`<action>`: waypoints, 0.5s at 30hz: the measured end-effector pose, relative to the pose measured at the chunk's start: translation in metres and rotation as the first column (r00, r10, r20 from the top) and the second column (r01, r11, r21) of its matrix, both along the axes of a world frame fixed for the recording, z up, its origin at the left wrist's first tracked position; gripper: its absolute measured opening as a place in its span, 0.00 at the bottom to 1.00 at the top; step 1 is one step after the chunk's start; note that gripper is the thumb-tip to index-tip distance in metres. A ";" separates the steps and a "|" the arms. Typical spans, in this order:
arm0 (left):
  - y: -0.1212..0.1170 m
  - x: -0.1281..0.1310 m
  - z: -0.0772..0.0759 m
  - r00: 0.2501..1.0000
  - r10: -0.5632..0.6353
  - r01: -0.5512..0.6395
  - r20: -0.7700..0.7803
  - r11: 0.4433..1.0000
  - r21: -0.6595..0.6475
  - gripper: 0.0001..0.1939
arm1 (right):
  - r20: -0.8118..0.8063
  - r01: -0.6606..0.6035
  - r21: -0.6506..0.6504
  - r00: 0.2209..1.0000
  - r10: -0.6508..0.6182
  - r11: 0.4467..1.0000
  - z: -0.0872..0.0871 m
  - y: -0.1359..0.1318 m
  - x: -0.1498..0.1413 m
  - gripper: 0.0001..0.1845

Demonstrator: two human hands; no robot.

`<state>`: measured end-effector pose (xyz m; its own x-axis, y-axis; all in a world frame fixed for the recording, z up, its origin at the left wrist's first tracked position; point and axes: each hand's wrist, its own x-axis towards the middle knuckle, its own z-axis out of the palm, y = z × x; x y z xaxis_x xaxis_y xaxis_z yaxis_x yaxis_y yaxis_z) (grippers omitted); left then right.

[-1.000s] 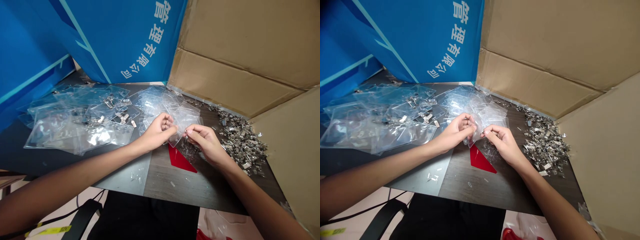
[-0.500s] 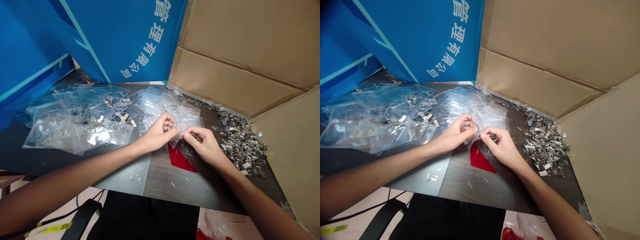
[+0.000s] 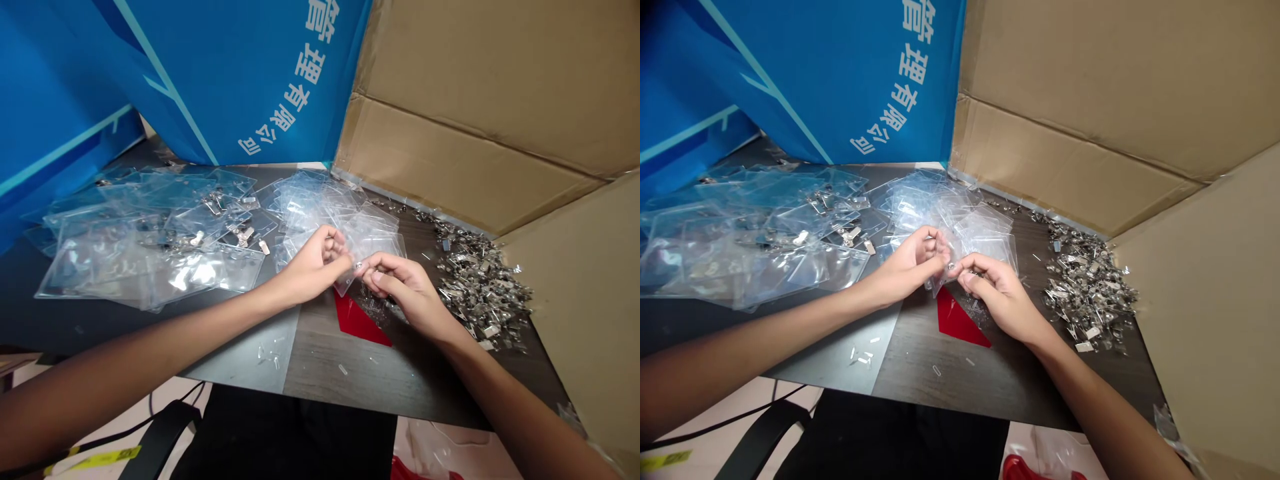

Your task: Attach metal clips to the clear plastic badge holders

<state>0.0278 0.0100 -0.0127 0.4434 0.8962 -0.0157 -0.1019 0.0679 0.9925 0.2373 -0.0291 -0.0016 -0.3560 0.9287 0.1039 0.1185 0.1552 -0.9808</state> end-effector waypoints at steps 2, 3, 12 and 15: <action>0.002 -0.002 0.004 0.998 0.022 -0.018 0.062 0.998 -0.052 0.21 | -0.029 -0.032 -0.016 0.999 0.031 0.999 0.000 0.000 -0.001 0.10; 0.003 -0.003 0.007 0.995 0.027 -0.021 0.091 0.997 -0.072 0.23 | -0.032 -0.046 -0.012 0.998 0.046 0.999 0.000 -0.001 -0.001 0.11; 0.004 -0.009 0.013 0.976 -0.093 0.112 0.195 0.990 -0.088 0.35 | -0.068 -0.052 -0.053 0.997 0.048 0.997 0.000 -0.001 -0.003 0.12; 0.007 -0.010 0.009 0.971 -0.118 0.137 0.206 0.987 -0.083 0.35 | -0.066 -0.053 -0.060 0.997 0.049 0.997 -0.001 -0.002 -0.003 0.12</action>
<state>0.0180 0.0165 -0.0035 0.5567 0.8307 0.0021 -0.2822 0.1868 0.9410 0.2343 -0.0309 -0.0025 -0.3975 0.9149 0.0711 0.0481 0.0982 -0.9940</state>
